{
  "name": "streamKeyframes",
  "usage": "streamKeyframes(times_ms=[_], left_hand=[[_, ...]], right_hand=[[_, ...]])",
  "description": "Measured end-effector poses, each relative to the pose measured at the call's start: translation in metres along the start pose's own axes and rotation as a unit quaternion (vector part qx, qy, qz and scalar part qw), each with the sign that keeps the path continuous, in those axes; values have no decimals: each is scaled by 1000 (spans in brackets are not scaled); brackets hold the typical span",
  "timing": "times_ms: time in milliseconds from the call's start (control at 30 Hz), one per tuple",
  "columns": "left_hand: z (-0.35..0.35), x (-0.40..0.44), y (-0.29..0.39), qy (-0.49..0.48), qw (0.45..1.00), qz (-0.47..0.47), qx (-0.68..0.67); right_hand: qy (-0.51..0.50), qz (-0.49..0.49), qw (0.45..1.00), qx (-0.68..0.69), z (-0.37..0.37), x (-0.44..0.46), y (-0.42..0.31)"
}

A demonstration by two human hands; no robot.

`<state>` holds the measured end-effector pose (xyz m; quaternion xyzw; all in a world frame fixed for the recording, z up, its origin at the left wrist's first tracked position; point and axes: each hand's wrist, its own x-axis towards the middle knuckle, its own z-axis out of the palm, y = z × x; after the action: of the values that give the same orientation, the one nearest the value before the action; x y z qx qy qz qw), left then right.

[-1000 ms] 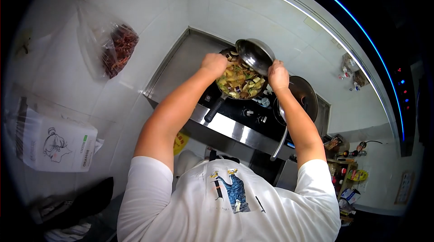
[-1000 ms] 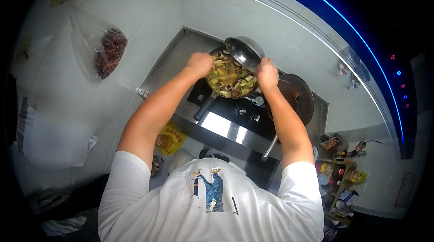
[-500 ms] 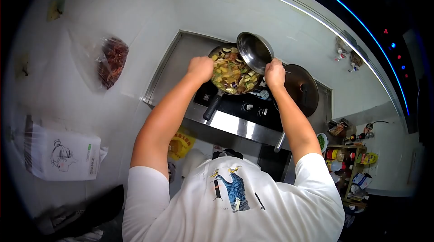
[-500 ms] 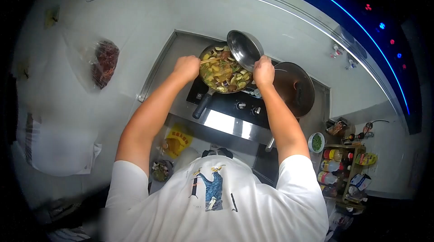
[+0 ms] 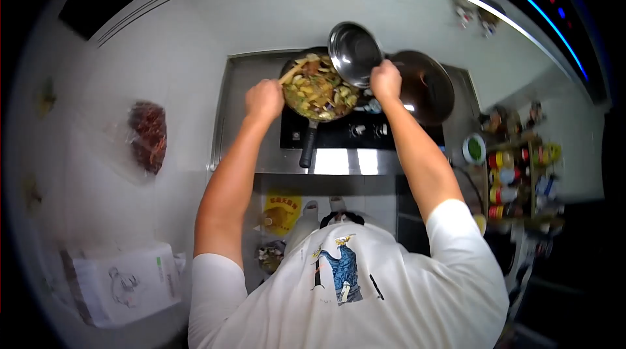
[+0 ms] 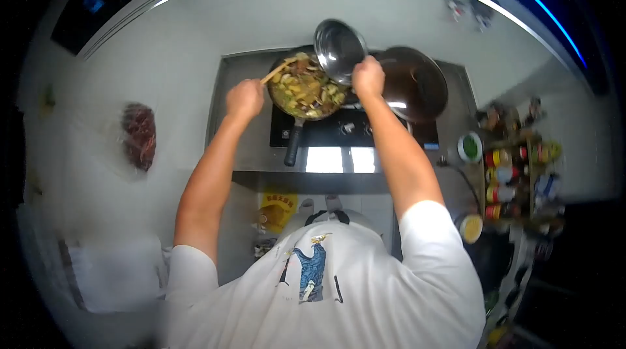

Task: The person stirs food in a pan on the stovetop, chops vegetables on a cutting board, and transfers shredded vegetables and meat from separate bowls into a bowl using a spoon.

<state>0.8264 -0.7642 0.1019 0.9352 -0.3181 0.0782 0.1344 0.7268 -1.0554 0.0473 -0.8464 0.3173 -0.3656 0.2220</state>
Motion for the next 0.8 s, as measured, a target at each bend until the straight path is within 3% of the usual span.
streamKeyframes(times_ms=[33, 67, 133, 167, 200, 267, 333, 400, 467, 600, 633, 700, 800], left_hand=[[-2, -4, -2, -30, 1000, -9, 6], [-7, -1, 0, -47, 999, -14, 9], [-11, -1, 2, -14, 999, -27, -16], [-10, -5, -2, -29, 998, -38, -36], [-7, -4, -7, -42, 996, -51, -54], [15, 0, -31, -12, 990, -52, -133], [23, 0, -38, 13, 962, -61, -264], [10, -12, -14, 21, 938, -63, -341], [-5, -26, 16, 13, 872, -46, -488], [-27, -68, 120, -85, 791, 83, -601], [-32, -82, 142, -140, 788, 101, -591], [-19, -110, 182, -247, 726, 93, -636], [12, -141, 232, -314, 733, 136, -588]], right_hand=[[-19, 57, 998, -21, -3, -8, -2], [-4, 138, 989, 55, -8, -13, -8], [14, 173, 983, 56, -10, -18, -11], [-19, 255, 961, 101, -16, -27, -16], [9, 310, 941, 137, -8, -36, -9], [56, 301, 938, 161, -9, -54, -12], [-9, 439, 803, 404, -28, -61, -20], [-22, 480, 753, 449, -59, -75, -33], [-46, 433, 721, 539, -83, -95, -17], [20, 402, 722, 563, -148, -141, 4], [55, 410, 712, 567, -164, -157, 14], [118, 425, 705, 556, -194, -191, 40], [215, 469, 676, 526, -221, -243, 101]])
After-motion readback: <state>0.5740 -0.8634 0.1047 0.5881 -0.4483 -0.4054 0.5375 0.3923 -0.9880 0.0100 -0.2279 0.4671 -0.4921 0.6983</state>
